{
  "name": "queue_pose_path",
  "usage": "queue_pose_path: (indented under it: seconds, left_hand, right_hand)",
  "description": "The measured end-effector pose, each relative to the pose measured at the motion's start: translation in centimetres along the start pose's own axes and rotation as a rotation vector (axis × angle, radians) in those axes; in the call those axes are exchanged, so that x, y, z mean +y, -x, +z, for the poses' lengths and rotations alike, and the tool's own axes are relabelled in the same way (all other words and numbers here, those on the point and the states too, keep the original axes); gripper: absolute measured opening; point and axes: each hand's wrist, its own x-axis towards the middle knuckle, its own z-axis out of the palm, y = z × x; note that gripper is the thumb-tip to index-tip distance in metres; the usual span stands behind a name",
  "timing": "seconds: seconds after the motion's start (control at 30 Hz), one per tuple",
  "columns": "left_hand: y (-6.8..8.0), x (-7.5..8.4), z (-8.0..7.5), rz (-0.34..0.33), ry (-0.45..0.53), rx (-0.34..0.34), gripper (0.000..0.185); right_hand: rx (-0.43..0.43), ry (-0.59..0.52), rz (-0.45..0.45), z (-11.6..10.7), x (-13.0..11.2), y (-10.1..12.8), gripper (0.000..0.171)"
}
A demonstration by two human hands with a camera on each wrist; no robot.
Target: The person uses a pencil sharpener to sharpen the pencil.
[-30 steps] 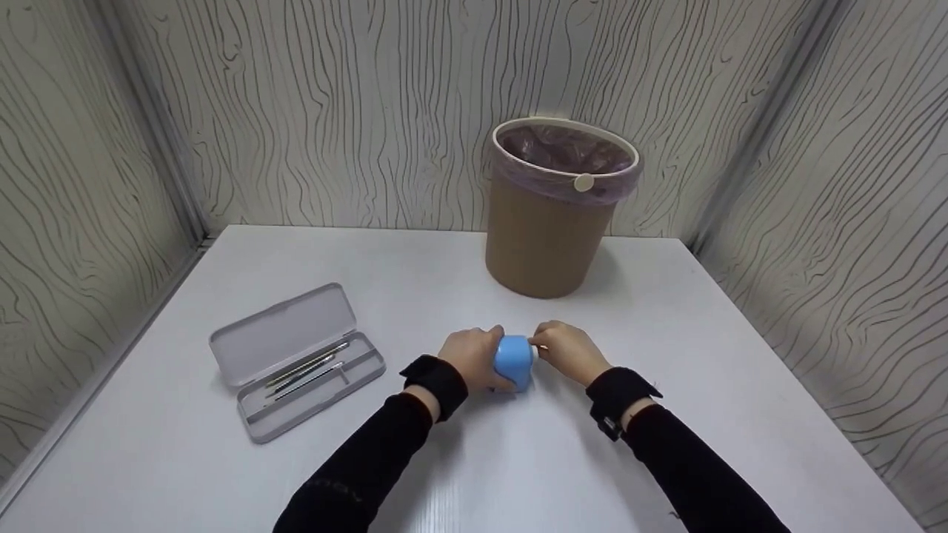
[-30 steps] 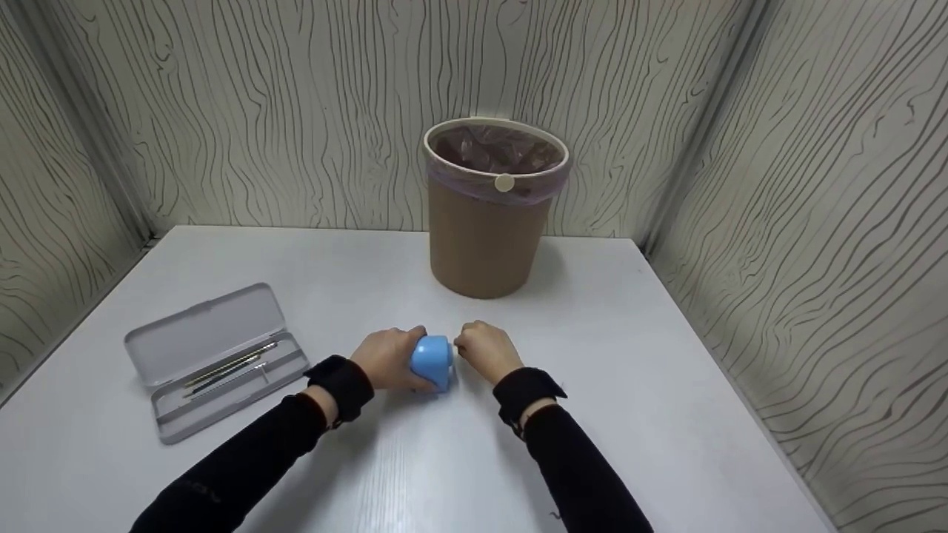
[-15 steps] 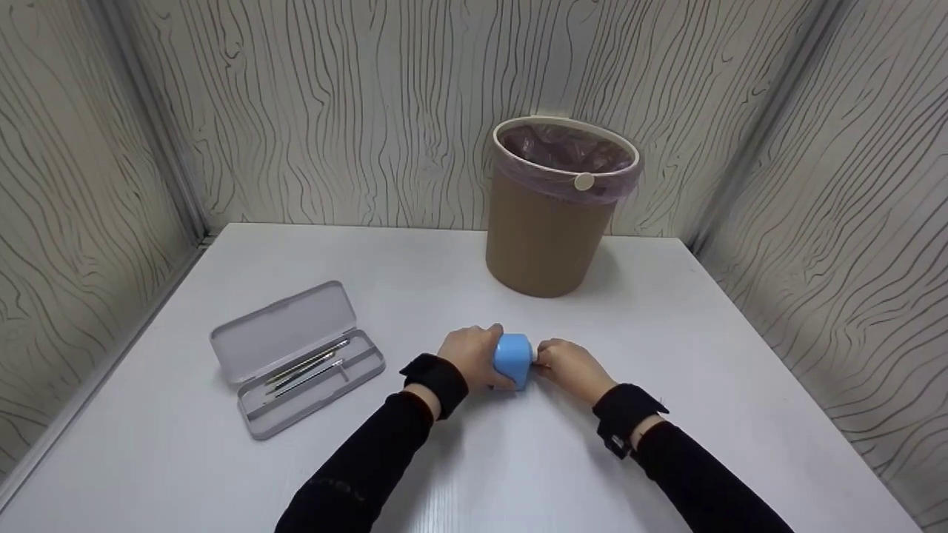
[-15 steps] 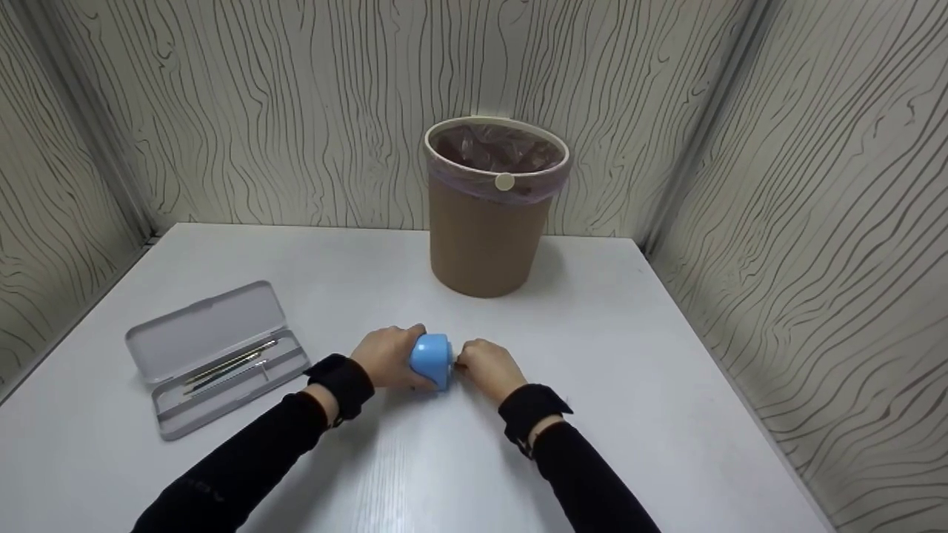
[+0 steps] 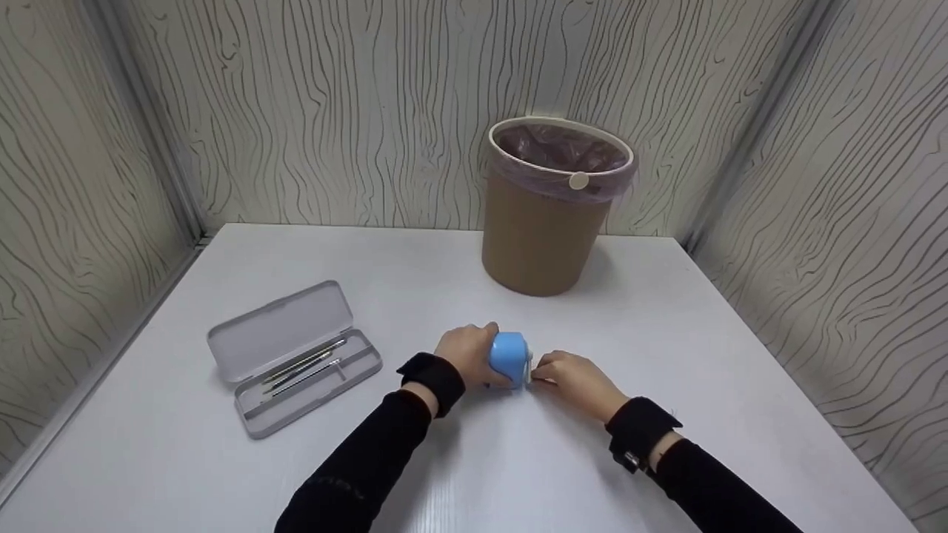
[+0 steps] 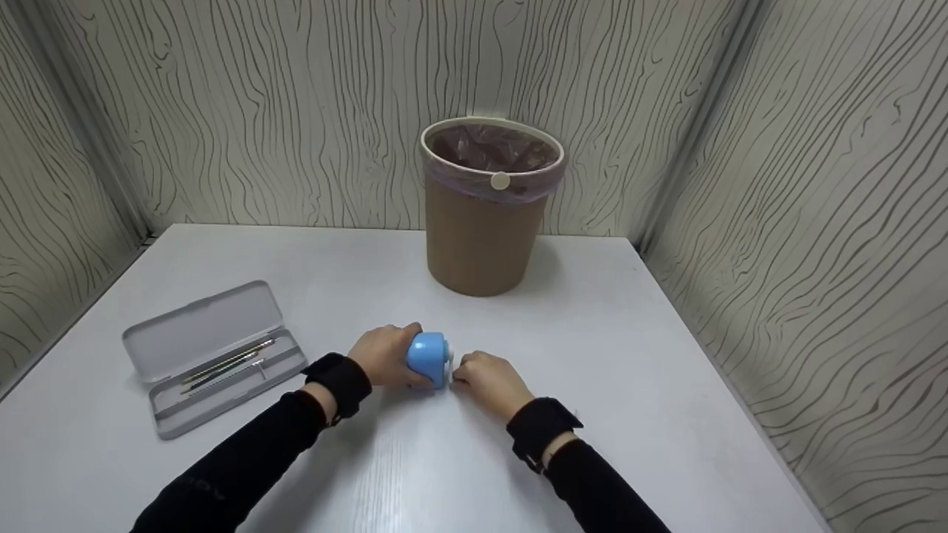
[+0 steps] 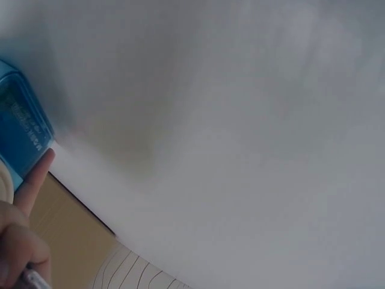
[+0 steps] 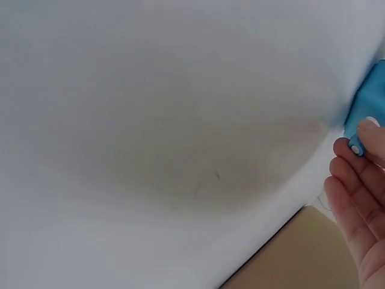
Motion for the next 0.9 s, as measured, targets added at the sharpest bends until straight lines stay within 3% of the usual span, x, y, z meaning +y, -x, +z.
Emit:
queue_pose_path:
  seconds: [0.43,0.7,0.9]
  left_hand:
    - [0.0,0.1,-0.3,-0.018,-0.039,-0.033,0.075]
    - [0.0,0.2,-0.3,-0.022,-0.026,-0.019,0.075]
    - [0.2,0.2,-0.3,-0.006,-0.036,-0.007,0.076]
  right_hand:
    - [0.072,0.029,-0.092,-2.7,-0.8,1.1,0.009]
    - [0.144,0.063,-0.108,-4.9,-0.6,0.1,0.011]
    - [0.191,0.093,-0.06,-5.6,0.0,-1.6,0.012]
